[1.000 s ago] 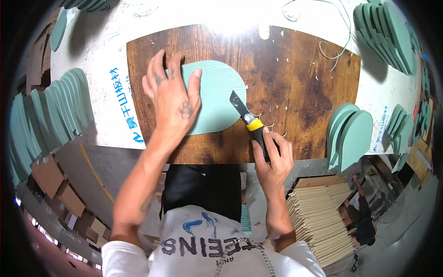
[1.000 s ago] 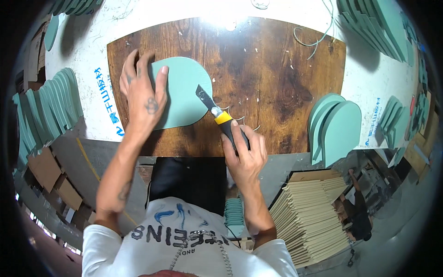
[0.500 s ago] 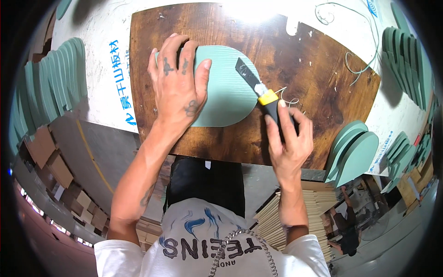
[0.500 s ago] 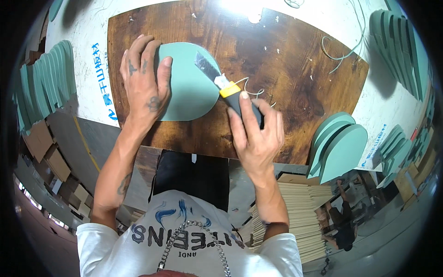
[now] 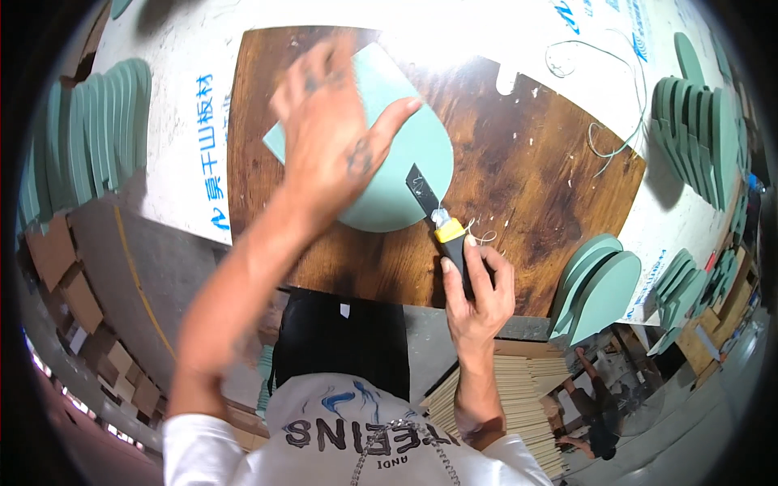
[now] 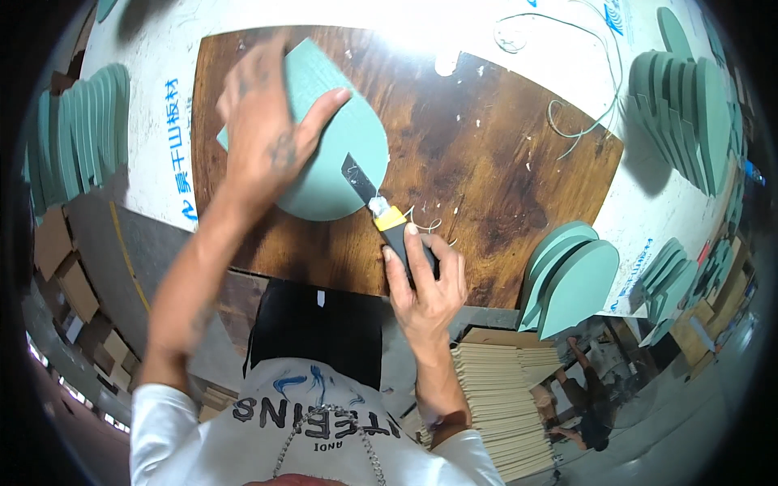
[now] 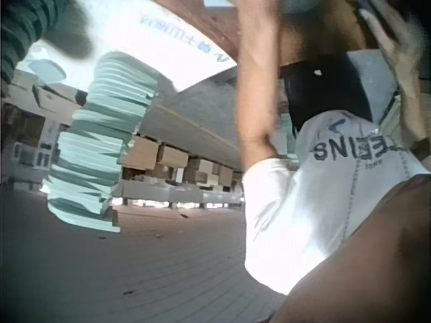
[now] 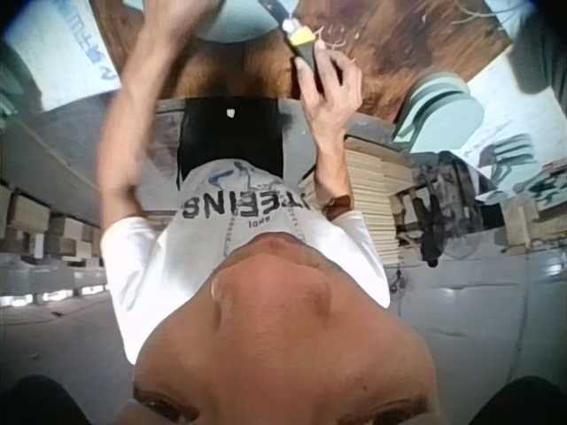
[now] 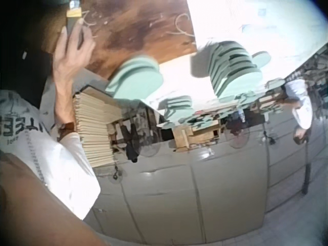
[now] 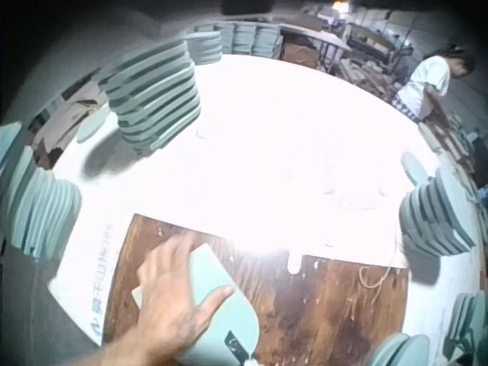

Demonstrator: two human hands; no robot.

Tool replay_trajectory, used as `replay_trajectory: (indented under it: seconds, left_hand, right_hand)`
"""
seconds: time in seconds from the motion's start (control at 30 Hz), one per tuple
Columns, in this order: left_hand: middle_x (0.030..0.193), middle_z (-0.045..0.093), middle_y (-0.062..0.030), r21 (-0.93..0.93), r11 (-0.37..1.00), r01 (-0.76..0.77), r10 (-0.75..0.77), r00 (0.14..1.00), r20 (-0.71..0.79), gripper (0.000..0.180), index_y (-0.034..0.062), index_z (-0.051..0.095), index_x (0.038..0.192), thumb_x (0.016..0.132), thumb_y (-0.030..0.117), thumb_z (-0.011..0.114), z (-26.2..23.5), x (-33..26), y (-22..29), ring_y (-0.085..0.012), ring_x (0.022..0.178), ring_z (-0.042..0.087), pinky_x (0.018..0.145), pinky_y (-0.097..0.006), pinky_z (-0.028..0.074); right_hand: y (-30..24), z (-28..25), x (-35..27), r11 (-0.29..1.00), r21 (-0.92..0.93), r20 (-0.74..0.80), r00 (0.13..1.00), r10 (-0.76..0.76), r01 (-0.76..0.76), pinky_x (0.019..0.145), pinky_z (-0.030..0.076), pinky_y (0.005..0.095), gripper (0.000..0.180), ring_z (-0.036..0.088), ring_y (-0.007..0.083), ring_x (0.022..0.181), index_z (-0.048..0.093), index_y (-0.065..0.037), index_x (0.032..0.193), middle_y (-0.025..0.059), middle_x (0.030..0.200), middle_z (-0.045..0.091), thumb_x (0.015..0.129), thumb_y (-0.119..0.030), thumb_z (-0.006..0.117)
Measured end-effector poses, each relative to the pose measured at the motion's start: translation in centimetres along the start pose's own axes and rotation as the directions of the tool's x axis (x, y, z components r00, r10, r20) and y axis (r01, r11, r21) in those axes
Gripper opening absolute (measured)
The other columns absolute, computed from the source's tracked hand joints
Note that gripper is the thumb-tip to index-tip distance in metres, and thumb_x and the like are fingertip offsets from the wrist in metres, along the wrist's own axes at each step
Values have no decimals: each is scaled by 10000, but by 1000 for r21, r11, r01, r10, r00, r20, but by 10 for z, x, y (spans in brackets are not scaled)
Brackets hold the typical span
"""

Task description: Trimming the edges of green foam chair seat components using a yellow utility knife on a wooden workbench.

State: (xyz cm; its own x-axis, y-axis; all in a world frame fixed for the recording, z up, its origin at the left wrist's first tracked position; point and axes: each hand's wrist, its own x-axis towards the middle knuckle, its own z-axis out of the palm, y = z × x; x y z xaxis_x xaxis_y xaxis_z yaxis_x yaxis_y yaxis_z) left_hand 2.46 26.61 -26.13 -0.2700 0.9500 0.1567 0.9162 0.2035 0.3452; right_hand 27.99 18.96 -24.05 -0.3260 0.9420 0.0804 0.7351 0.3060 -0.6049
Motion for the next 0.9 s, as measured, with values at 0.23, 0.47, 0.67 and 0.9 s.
replay_trajectory:
  seconds: [0.23,0.47,0.67,0.9]
  left_hand:
    - [1263,524,-239,57,994,88,-82,990,-111,581,-42,542,1354,1012,423,613,7,-21,-7,-371,1163,454,991,-545,343]
    - [1273,531,-228,1,997,77,-77,995,-65,482,-31,546,1353,1030,324,589,9,-22,-8,-384,1198,454,1011,-545,337]
    - [1270,548,-230,-80,996,28,-33,998,-60,435,-42,546,1350,1021,241,581,5,-11,-11,-388,1199,467,1011,-541,334]
    - [1234,581,-221,-107,993,-38,30,996,-81,422,-42,557,1369,1027,203,588,1,-6,-17,-381,1159,509,1014,-492,391]
  right_hand:
    - [-12,7,8,1000,1,-43,999,29,-29,706,529,387,470,627,278,859,732,-50,1241,142,1035,663,794,-101,865]
    - [8,1,46,999,19,-39,999,-26,27,691,532,371,409,637,262,812,772,-52,1157,120,964,663,772,-143,875]
    - [20,-2,79,985,-21,-9,985,-170,170,668,528,359,390,640,242,793,778,-54,1149,108,954,677,787,-167,869]
    - [25,1,91,984,-5,7,984,-178,178,674,537,363,393,650,240,801,782,-60,1155,115,953,678,784,-152,872]
